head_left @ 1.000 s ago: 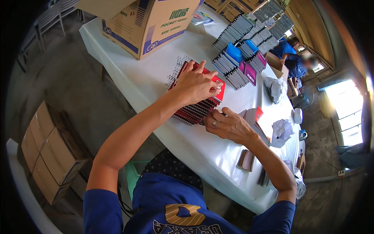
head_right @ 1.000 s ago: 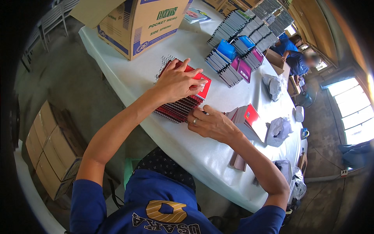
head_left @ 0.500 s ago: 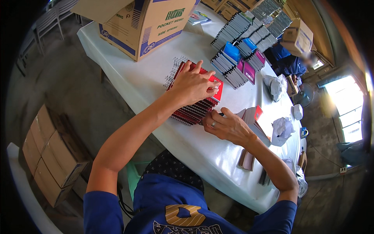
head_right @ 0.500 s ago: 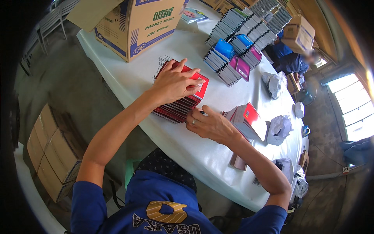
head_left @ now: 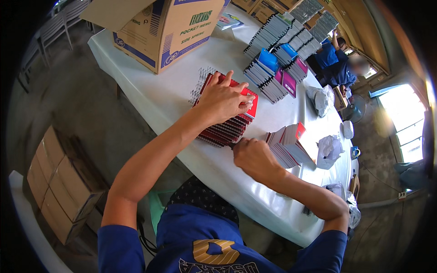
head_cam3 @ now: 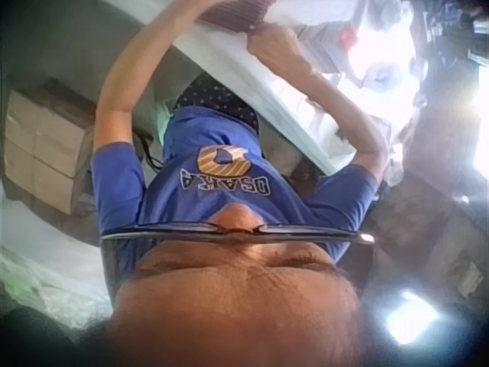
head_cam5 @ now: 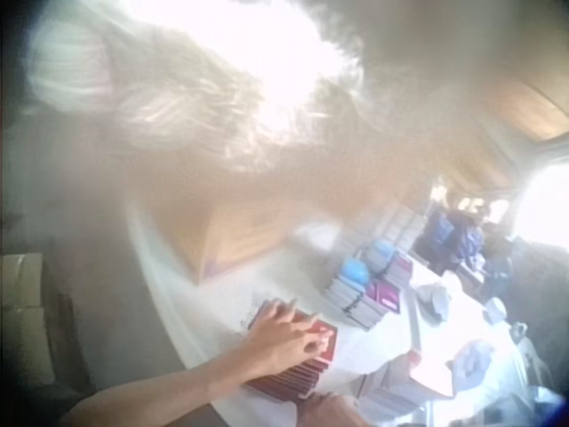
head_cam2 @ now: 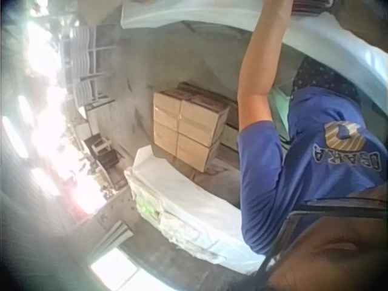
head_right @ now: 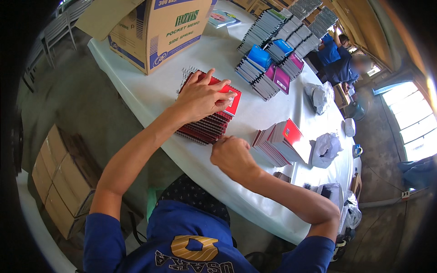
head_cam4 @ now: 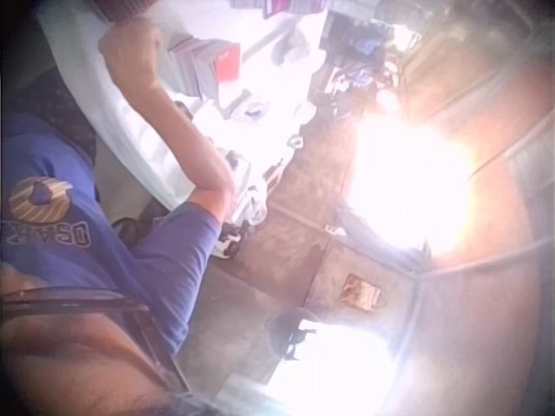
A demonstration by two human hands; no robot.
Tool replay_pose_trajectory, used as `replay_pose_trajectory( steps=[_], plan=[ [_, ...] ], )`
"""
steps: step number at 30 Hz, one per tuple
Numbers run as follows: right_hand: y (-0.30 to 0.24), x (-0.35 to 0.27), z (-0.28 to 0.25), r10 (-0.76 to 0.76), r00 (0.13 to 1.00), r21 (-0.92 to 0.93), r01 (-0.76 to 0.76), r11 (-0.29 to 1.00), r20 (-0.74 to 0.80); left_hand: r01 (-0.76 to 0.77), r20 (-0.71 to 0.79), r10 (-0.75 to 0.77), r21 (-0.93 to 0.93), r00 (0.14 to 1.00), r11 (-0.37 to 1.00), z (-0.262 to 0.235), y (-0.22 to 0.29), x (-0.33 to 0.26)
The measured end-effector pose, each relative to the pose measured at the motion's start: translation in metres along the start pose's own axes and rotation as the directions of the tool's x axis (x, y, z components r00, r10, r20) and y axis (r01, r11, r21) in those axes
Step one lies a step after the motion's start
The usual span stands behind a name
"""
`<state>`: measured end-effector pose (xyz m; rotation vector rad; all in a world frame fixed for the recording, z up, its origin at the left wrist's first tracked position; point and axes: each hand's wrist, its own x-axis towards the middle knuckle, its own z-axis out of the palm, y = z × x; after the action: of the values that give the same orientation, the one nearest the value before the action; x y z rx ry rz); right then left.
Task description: The person assembles spiral notebooks by inserting a wire coil into the punched holes of paper and covers, then uses pliers to clip the end of the wire.
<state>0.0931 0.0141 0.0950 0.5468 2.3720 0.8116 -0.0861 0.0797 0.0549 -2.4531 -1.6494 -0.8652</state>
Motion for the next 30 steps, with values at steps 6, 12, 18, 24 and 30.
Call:
replay_pose_trajectory(
  steps=[6, 12, 18, 24, 30],
  plan=[
    [0.054, -0.027, 0.002, -0.011, 0.898, -0.019, 0.003, 1.0, -0.44, -0.015, -0.039, 0.016, 0.01, 0.999, 1.0, 0.002, 0.002, -0.002],
    [0.052, -0.023, 0.024, -0.241, 0.856, -0.187, 0.173, 0.967, -0.458, -0.003, -0.041, 0.002, -0.009, 0.999, 1.0, 0.002, 0.002, -0.002],
    [0.051, -0.02, 0.032, -0.294, 0.832, -0.295, 0.165, 0.941, -0.47, -0.005, -0.033, 0.006, 0.005, 0.999, 1.0, 0.001, 0.001, -0.001],
    [0.019, -0.022, 0.016, -0.074, 0.957, 0.002, 0.078, 0.997, -0.279, -0.005, -0.03, 0.005, 0.015, 1.0, 1.0, 0.001, -0.001, -0.003],
    [0.028, -0.022, -0.014, 0.021, 0.973, 0.068, -0.005, 0.998, -0.23, 0.003, -0.015, -0.002, 0.017, 1.0, 1.0, 0.002, 0.0, -0.004]
  ],
)
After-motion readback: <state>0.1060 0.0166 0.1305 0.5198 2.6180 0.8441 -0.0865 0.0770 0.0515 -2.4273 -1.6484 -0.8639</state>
